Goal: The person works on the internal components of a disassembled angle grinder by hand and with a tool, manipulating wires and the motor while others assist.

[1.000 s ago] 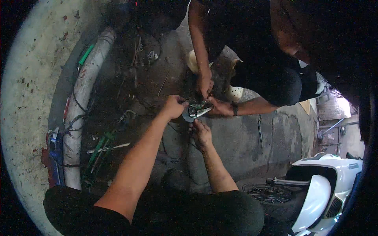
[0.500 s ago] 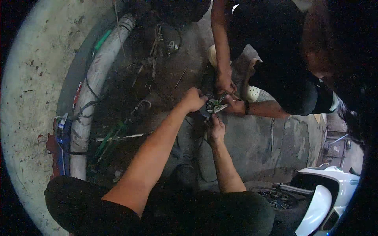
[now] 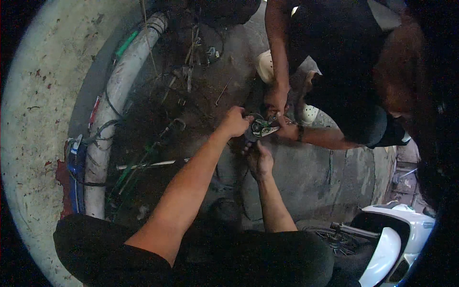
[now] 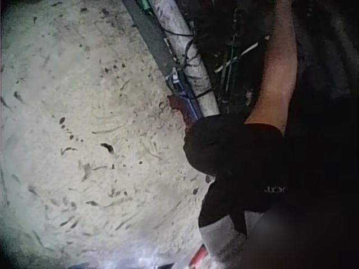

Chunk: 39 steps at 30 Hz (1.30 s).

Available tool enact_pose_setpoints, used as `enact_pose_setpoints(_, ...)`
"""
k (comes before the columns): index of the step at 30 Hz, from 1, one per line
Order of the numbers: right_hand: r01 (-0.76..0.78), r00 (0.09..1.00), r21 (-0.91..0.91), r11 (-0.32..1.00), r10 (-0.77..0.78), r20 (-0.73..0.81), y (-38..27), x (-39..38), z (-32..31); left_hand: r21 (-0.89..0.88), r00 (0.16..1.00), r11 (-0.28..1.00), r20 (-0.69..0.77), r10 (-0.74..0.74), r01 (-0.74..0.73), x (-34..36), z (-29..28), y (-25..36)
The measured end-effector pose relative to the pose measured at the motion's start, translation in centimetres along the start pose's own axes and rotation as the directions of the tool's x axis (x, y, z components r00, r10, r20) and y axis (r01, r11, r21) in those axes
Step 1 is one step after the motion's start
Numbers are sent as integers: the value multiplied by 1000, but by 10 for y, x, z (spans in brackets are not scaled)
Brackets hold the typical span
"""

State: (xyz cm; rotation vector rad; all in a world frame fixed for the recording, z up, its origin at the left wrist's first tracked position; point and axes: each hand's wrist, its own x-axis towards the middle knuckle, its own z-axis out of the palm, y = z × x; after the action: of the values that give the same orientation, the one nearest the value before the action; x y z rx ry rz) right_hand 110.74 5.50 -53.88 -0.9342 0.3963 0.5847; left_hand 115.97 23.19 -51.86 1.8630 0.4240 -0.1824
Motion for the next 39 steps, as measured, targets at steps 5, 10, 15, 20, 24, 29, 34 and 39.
enact_pose_setpoints(5, 243, 964, -354, 903, -266, -17, 11, 11, -32, 150, 998, 989, 66, 9, -18, -2, -12, 34)
enact_pose_setpoints(10, 188, 963, -197, 962, -220, -157, 14, 0, 0, 278, 991, 960, 135, 5, -43, 9, -22, 38)
enact_pose_setpoints(15, 243, 956, -422, 873, -290, -51, 7, -12, 16, 301, 976, 942, 199, 89, -147, 16, -17, 30)
enact_pose_setpoints(20, 321, 906, -502, 803, -415, -86, 22, -6, 1, 286, 958, 952, 286, 23, -108, 20, -20, 34)
enact_pose_setpoints(24, 279, 913, -539, 795, -394, -108, 21, -1, 4, 311, 976, 942, 211, 62, -127, 17, -19, 31)
enact_pose_setpoints(29, 274, 878, -656, 703, -462, -128, 21, 0, 10, 190, 988, 977, 138, 74, -99, 6, -10, 23)
enact_pose_setpoints(34, 310, 891, -613, 727, -447, -78, 25, 6, -4, 93, 988, 983, 38, 152, -155, 6, -4, 11)
enact_pose_setpoints(39, 384, 836, -626, 678, -544, -76, 31, 15, -15, 16, 991, 991, 8, 132, -132, 2, 2, 13)
